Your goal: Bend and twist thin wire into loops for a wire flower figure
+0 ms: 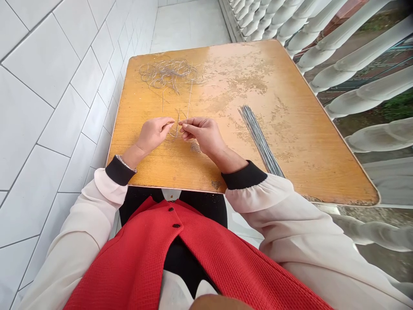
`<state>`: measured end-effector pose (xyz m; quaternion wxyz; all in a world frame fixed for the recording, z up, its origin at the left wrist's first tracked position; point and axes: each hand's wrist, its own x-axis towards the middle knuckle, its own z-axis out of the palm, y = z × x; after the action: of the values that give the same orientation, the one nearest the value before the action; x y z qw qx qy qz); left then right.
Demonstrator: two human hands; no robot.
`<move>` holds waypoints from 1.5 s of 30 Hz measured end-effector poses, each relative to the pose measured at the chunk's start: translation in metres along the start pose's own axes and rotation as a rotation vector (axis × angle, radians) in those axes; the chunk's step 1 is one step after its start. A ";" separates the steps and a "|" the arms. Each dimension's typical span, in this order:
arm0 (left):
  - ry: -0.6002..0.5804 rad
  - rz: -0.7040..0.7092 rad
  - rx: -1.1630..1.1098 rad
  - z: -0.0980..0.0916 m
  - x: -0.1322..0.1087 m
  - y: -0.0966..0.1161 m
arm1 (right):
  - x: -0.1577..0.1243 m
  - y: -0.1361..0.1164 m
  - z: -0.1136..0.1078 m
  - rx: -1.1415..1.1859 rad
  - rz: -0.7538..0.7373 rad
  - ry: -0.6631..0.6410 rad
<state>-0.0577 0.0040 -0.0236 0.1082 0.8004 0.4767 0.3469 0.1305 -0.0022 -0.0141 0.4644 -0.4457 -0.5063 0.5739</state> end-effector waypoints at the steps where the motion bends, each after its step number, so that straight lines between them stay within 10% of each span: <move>1: 0.002 0.001 0.001 0.000 0.000 -0.001 | 0.000 0.000 0.000 -0.006 0.000 0.000; 45: 0.006 -0.063 -0.042 -0.002 0.000 0.003 | -0.002 -0.001 -0.001 -0.025 -0.014 0.000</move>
<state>-0.0573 0.0019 -0.0206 0.1344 0.7816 0.4945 0.3557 0.1316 -0.0035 -0.0131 0.4628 -0.4480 -0.5164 0.5643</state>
